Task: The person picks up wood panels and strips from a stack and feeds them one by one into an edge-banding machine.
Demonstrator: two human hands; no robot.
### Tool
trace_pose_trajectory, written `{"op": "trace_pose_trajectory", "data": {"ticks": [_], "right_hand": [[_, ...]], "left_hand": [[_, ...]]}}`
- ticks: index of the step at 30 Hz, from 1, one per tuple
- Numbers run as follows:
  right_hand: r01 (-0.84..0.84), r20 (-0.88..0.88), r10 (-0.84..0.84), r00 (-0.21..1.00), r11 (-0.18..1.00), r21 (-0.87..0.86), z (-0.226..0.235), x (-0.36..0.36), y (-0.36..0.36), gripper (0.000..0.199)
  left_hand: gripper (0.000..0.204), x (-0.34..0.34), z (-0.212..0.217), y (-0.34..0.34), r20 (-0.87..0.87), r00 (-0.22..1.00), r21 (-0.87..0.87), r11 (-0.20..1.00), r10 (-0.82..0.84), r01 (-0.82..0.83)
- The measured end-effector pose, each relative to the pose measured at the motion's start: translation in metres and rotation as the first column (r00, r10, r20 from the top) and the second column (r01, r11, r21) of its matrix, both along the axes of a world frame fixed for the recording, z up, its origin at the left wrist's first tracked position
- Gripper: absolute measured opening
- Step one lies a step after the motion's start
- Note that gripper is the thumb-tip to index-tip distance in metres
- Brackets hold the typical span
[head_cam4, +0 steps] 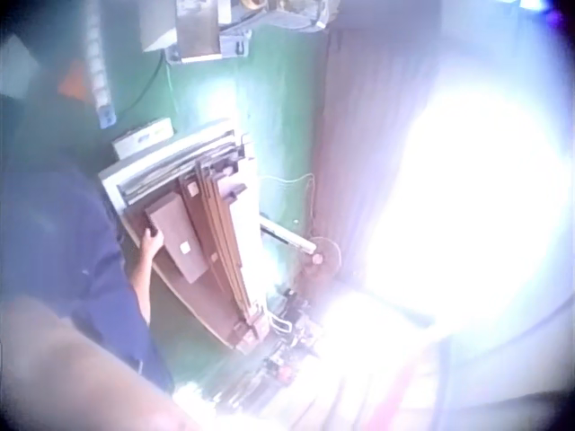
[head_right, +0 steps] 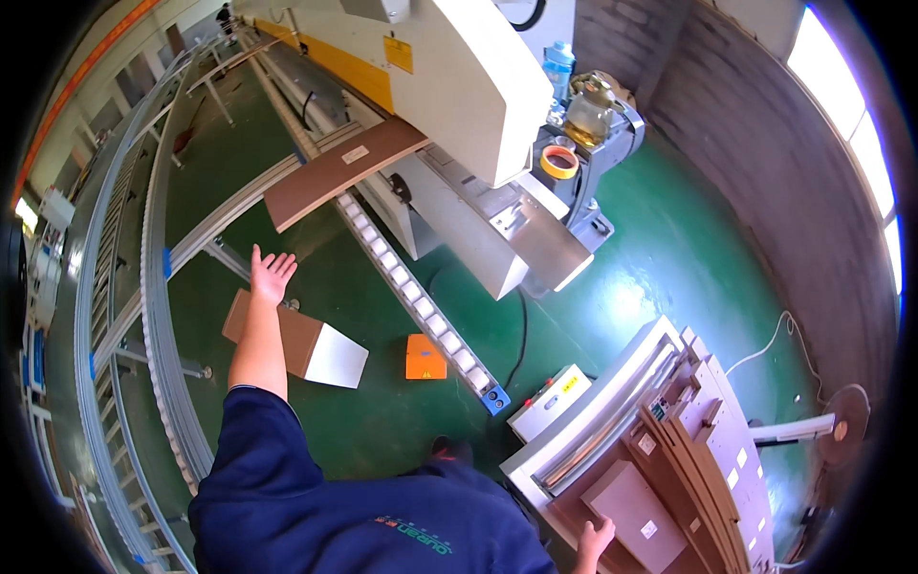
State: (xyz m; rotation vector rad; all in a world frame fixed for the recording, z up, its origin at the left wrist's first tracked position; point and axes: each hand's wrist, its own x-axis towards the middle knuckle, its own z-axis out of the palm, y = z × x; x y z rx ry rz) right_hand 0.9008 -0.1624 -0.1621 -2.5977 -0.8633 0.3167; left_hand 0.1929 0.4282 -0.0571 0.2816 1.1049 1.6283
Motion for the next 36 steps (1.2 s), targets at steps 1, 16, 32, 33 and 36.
{"op": "trace_pose_trajectory", "data": {"ticks": [1,16,32,33,36], "right_hand": [[0.025,-0.009,-0.025,1.000,0.999,0.031,-0.005,0.001,-0.005,0.030],[-0.043,-0.314,0.110,0.943,0.976,0.213,0.033,-0.040,0.108,0.028],[0.305,-0.506,0.130,0.853,0.663,0.684,0.206,0.091,0.137,0.031],[0.310,-0.542,0.114,0.832,0.716,0.626,0.216,0.107,0.123,0.032],[0.366,-0.814,-0.022,0.581,0.900,0.237,0.241,0.130,0.063,0.043]], "left_hand": [[0.095,0.004,0.005,0.004,0.023,1.000,0.006,1.000,-0.015,0.015],[0.042,0.115,0.019,-0.061,-0.085,0.970,0.075,0.970,-0.226,0.233],[0.056,0.234,0.047,-0.305,0.040,0.829,0.069,0.830,-0.557,0.554],[0.056,0.246,0.044,-0.310,0.044,0.799,0.054,0.800,-0.600,0.598],[0.060,0.282,0.024,-0.324,0.099,0.643,-0.002,0.646,-0.760,0.763]]}}
